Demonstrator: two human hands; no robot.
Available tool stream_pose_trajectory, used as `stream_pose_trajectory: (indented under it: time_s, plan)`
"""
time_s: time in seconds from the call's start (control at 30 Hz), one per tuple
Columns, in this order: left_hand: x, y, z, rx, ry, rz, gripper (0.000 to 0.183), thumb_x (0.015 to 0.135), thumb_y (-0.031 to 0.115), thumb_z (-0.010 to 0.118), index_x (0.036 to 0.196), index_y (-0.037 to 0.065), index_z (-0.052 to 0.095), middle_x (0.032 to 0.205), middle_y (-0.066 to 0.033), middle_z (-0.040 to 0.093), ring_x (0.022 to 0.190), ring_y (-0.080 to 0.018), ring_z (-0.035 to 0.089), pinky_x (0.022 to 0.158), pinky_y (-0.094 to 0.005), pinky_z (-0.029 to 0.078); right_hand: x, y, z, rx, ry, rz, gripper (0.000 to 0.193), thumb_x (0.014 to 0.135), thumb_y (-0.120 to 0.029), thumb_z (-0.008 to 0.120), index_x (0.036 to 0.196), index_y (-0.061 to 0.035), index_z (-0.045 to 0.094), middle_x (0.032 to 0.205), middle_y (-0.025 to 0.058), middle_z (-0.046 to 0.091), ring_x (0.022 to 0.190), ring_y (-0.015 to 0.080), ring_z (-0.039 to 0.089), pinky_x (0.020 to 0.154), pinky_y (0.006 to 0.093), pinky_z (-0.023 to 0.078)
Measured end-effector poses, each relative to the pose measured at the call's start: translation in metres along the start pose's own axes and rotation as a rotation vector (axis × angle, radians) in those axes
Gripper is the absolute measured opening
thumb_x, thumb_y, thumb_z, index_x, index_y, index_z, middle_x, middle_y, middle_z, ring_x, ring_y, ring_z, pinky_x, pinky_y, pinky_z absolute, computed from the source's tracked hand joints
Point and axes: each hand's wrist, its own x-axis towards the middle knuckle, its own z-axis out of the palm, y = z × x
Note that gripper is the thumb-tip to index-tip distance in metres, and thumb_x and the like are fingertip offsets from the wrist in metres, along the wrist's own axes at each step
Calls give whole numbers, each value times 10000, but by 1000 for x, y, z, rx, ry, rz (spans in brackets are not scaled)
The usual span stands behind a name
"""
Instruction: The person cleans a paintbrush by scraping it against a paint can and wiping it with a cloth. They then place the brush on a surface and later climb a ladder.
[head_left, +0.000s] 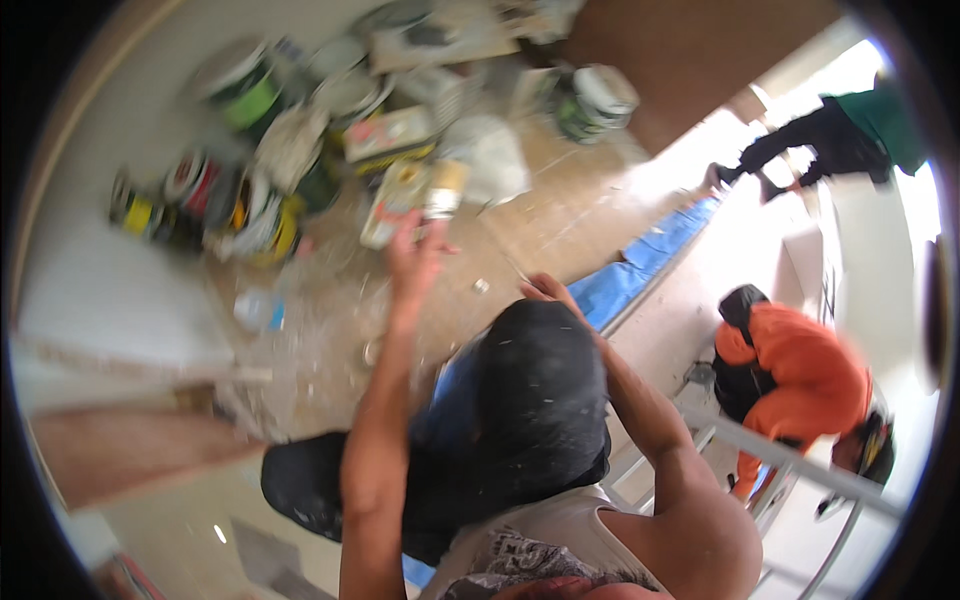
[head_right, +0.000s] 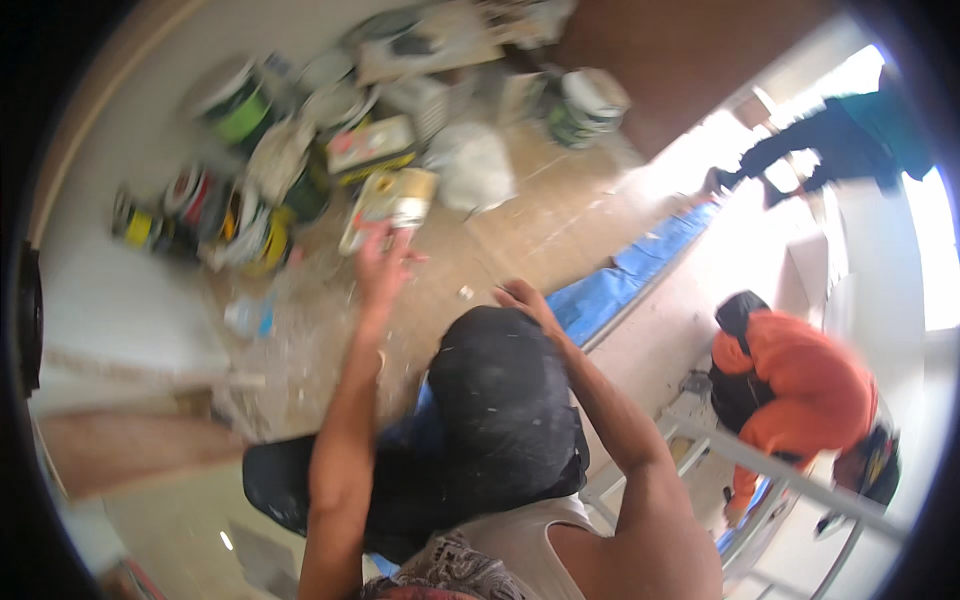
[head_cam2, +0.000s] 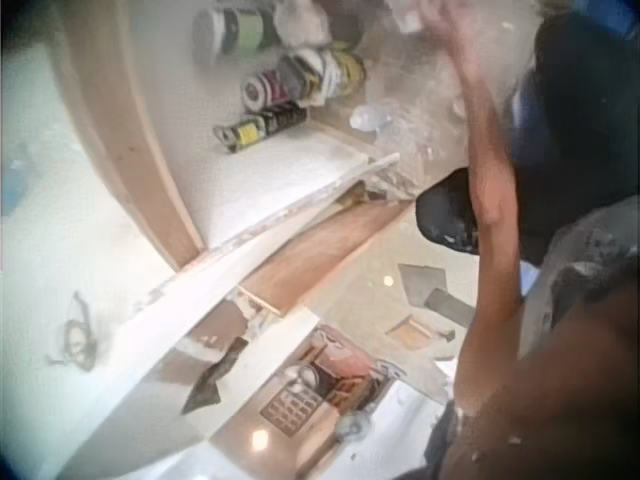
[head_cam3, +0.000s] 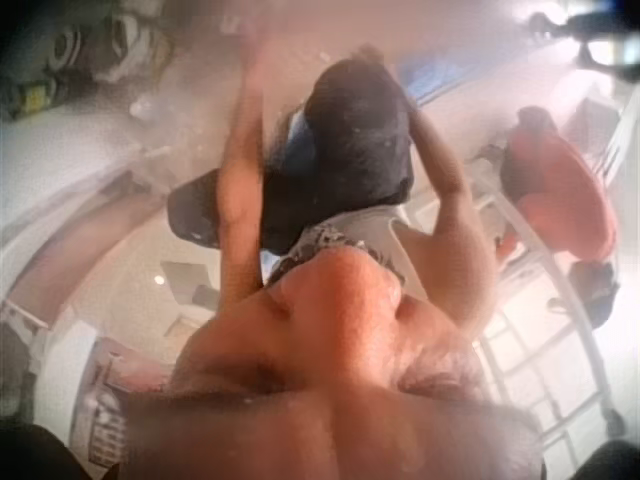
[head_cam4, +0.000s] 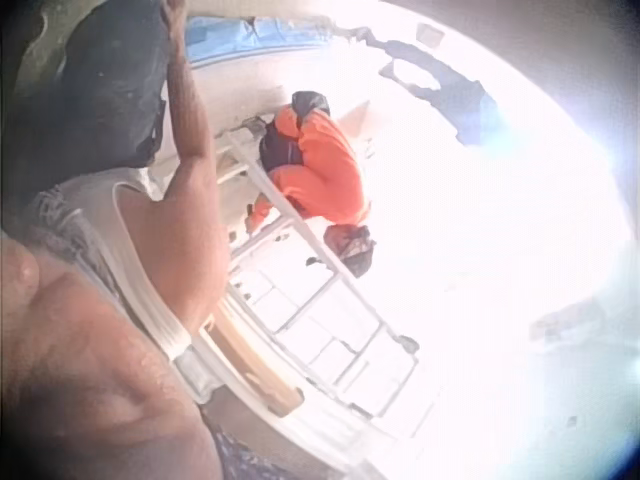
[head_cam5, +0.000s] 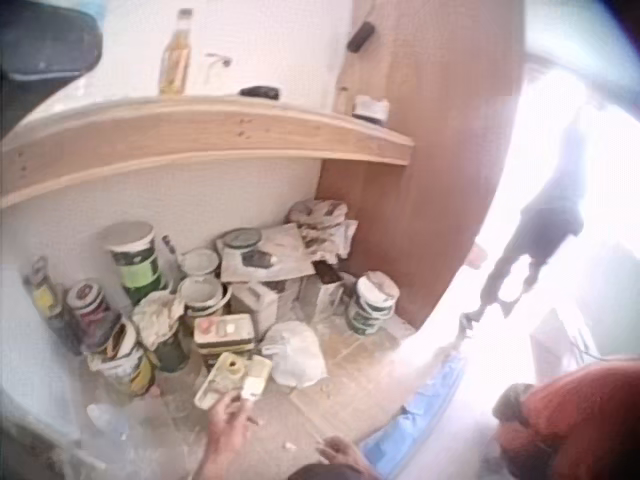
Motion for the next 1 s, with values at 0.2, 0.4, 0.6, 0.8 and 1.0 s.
stream_pose_trajectory:
  time_s: [0.2,0.4,0.6,0.8,1.0]
  plan:
    - [56,152,-56,42,25,-15,310,1001,245,546,1255,67,555,1095,-64,695,807,-118,685,546,-185,452,32,-275,20,114,-101,-553,331,1030,-311,535,1208,-37,592,1038,32,623,913,123,568,844,291,481]
    - [1,157,-125,-114,154,-36,272,990,269,536,1185,80,550,939,-28,641,621,-79,546,482,-203,367,-7,-395,87,4,-64,-1198,265,953,-223,572,1072,12,605,839,243,663,746,384,666,695,436,515]
    - [-16,177,-146,-105,281,-42,358,986,410,571,1148,91,545,876,-14,587,582,-58,509,458,-212,347,2,-366,117,-112,-268,-985,267,933,-209,593,1035,38,598,724,228,639,711,400,651,674,455,498]
    - [-9,163,-125,-84,210,1,337,984,404,585,1107,91,565,872,-14,604,562,-57,505,528,-205,390,14,-360,108,-150,-195,-998,294,932,-220,612,1074,36,582,827,218,656,789,364,646,740,439,479]
    - [-1,157,-123,-77,146,-39,311,992,381,572,1078,83,562,839,-34,630,512,-76,513,477,-223,390,28,-354,107,-279,-164,-892,299,917,-238,636,1095,-2,595,916,200,652,951,352,564,839,443,442]
